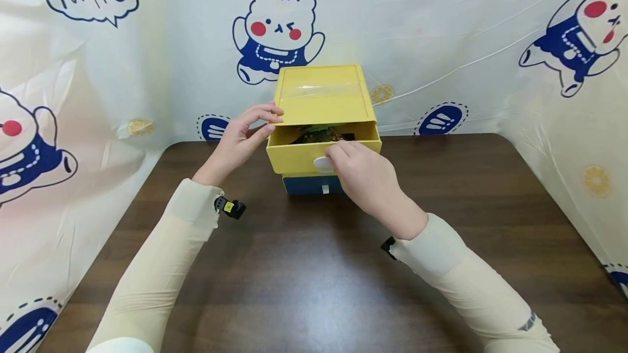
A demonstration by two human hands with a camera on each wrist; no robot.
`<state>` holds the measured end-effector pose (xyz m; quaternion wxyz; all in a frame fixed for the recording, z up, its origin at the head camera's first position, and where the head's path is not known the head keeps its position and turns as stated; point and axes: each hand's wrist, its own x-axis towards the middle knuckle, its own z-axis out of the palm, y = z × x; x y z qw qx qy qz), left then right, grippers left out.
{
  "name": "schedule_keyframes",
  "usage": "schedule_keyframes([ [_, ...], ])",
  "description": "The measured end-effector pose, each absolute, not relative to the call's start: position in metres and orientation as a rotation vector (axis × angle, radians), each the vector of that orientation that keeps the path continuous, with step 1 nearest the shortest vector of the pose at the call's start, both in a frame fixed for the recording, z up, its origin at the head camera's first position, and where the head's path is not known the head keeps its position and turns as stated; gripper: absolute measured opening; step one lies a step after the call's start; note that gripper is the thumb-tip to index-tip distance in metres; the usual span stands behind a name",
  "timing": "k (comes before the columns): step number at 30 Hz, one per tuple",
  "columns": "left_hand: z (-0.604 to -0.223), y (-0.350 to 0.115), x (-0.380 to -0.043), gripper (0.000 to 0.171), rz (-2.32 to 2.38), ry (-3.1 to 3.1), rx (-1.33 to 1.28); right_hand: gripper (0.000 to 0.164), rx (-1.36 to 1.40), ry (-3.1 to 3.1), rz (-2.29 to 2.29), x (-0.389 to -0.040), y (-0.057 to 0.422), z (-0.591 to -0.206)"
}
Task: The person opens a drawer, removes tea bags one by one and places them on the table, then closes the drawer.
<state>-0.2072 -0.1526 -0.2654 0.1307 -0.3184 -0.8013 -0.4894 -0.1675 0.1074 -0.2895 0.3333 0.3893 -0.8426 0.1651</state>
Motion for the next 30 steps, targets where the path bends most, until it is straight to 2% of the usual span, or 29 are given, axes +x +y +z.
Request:
schedule_keyframes([
  [11,-0.263,-0.151,-0.207,0.016,-1.393,-2.318,-0.91,0.018,1.061,-2.139,0.368,-0.145,0.115,-0.288],
  [18,-0.267,-0.152,-0.208,0.015,-1.391,-2.29,-0.94,0.013,1.108,-2.059,0.361,-0.13,0.116,-0.29],
  [30,-0.267,-0.153,-0.208,0.015,-1.411,-2.282,-0.943,0.026,1.167,-1.947,0.377,-0.105,0.116,-0.284],
])
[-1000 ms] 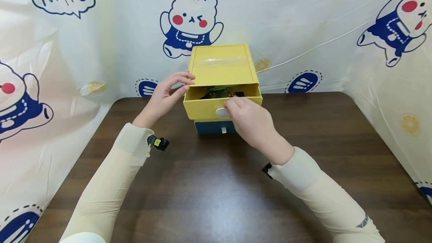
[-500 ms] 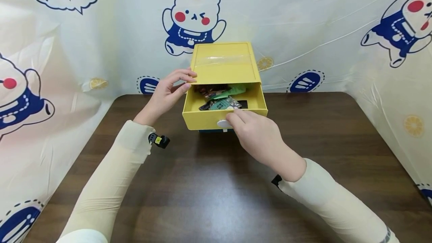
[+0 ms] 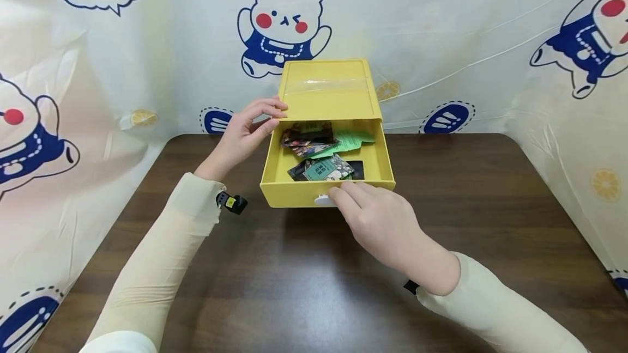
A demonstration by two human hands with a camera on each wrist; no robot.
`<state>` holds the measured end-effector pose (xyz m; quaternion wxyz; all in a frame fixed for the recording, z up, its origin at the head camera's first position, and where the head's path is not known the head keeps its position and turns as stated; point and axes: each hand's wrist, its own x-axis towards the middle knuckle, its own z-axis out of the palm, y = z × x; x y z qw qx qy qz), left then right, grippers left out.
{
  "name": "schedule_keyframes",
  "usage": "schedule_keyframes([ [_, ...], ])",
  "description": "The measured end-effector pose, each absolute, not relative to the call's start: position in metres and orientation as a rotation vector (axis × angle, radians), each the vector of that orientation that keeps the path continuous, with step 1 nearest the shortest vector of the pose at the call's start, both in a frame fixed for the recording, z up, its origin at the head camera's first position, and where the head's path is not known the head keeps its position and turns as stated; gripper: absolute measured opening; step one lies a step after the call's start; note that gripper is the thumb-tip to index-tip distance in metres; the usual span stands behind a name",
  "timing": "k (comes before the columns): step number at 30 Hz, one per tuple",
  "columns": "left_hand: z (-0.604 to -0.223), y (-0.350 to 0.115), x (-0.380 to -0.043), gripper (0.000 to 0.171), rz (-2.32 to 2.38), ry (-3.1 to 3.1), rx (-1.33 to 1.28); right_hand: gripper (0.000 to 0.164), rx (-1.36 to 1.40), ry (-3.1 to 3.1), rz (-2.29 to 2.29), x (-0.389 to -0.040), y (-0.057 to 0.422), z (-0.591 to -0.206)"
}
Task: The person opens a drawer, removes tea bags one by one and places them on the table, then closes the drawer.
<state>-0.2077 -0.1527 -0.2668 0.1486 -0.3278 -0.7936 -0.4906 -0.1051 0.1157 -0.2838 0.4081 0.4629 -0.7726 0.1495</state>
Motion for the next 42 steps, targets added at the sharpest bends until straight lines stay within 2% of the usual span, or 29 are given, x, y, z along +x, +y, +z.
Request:
schedule_keyframes([
  [19,-0.266,-0.151,-0.211,0.015,-1.391,-2.276,-0.95,0.028,1.221,-1.998,0.366,-0.095,0.119,-0.285],
  [26,-0.267,-0.151,-0.209,0.014,-1.395,-2.272,-0.938,0.036,1.256,-2.199,0.461,-0.096,0.128,-0.265],
  [28,-0.267,-0.151,-0.209,0.014,-1.395,-2.274,-0.936,0.033,1.265,-2.215,0.5,-0.098,0.13,-0.253],
  [34,-0.266,-0.151,-0.209,0.014,-1.388,-2.272,-0.926,0.009,1.283,-2.291,0.514,-0.112,0.135,-0.21],
  [42,-0.268,-0.151,-0.21,0.014,-1.394,-2.26,-0.944,0.005,1.297,-2.471,0.511,-0.151,0.127,-0.175],
])
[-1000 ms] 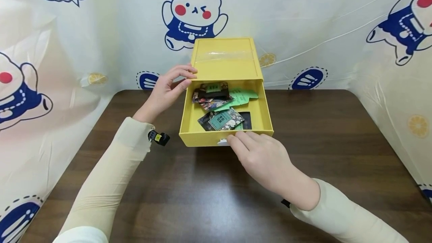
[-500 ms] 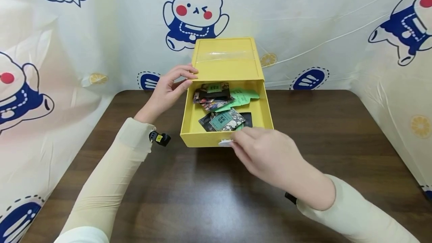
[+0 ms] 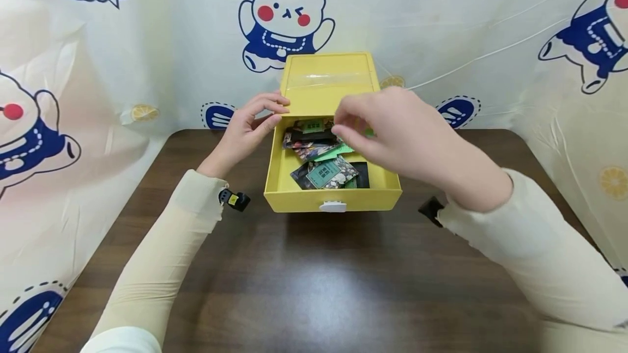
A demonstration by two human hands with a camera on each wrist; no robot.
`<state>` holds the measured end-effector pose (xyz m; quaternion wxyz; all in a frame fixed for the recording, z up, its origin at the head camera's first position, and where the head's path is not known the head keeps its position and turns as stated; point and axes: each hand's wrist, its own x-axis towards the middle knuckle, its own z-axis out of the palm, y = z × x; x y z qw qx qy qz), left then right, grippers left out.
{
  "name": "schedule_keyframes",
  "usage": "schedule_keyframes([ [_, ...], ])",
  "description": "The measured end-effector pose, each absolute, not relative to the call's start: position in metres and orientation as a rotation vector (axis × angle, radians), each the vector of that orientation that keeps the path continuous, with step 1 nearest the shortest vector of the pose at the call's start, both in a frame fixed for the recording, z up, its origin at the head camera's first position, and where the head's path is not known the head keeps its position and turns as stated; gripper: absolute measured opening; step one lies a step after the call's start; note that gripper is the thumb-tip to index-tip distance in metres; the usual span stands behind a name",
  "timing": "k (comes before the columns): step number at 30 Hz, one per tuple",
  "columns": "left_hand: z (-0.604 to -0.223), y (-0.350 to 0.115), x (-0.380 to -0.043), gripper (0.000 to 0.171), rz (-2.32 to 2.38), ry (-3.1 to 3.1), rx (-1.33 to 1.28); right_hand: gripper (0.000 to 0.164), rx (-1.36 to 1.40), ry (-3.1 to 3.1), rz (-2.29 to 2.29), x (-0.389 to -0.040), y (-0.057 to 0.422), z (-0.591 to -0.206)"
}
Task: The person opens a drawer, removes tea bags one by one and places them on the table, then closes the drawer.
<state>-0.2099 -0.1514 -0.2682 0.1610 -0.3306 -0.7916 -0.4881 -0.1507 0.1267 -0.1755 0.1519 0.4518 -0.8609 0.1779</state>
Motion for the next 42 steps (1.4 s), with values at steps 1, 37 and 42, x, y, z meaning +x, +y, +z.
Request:
schedule_keyframes([
  [1,-0.268,-0.151,-0.21,0.014,-1.396,-2.261,-0.942,0.006,1.299,-2.496,0.51,-0.157,0.124,-0.174],
  [37,-0.269,-0.151,-0.207,0.013,-1.447,-2.228,-0.964,0.047,1.768,-3.235,0.04,-0.222,0.058,-0.203],
  [42,-0.268,-0.151,-0.207,0.013,-1.427,-2.241,-0.948,0.041,1.814,-3.163,0.0,-0.221,0.055,-0.203],
])
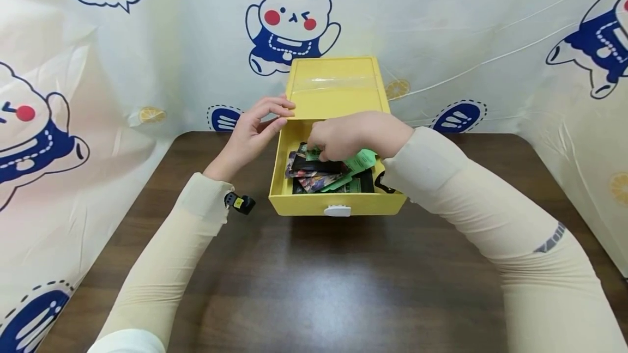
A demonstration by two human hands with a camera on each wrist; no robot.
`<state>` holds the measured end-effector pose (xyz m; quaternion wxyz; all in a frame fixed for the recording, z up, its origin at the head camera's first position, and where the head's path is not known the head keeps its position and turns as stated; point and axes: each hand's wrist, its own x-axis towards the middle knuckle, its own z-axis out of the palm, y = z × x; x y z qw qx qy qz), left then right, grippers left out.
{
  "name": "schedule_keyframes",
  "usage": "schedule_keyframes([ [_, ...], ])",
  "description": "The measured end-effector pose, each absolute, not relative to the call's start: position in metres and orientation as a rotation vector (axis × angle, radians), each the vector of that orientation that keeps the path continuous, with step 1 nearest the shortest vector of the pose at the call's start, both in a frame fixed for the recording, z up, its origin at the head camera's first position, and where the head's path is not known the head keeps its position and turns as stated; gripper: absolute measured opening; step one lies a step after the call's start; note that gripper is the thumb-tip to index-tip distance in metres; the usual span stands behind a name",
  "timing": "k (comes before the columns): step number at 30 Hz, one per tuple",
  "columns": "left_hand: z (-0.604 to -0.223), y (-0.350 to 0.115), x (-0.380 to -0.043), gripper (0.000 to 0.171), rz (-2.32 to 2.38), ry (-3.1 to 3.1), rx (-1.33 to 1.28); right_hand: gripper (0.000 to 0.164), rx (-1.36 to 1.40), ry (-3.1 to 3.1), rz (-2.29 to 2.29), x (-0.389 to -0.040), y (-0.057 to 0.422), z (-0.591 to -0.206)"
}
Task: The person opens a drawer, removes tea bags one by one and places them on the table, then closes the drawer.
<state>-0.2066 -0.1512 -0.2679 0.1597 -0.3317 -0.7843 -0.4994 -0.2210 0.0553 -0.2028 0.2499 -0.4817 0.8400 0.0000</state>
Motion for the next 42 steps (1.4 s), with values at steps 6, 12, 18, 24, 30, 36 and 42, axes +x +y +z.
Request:
schedule_keyframes([
  [6,-0.268,-0.151,-0.207,0.014,-1.429,-2.245,-0.941,0.044,-1.274,2.334,0.019,-0.222,0.049,-0.207],
  [12,-0.269,-0.151,-0.207,0.013,-1.417,-2.231,-0.951,0.068,-1.248,2.361,-0.005,-0.225,0.046,-0.212],
  [18,-0.27,-0.153,-0.207,0.013,-1.425,-2.213,-0.962,0.081,-1.204,2.363,0.063,-0.222,0.04,-0.216],
  [24,-0.27,-0.152,-0.208,0.013,-1.427,-2.193,-0.981,0.082,-1.189,2.4,0.075,-0.219,0.037,-0.217],
  [30,-0.271,-0.152,-0.207,0.013,-1.415,-2.203,-0.966,0.065,-1.235,2.428,-0.064,-0.219,0.039,-0.217],
  [36,-0.272,-0.152,-0.207,0.013,-1.402,-2.204,-0.964,0.05,-1.329,2.443,-0.199,-0.218,0.041,-0.215],
  [42,-0.27,-0.152,-0.208,0.014,-1.396,-2.223,-0.948,0.042,-1.375,2.44,-0.27,-0.219,0.045,-0.21],
])
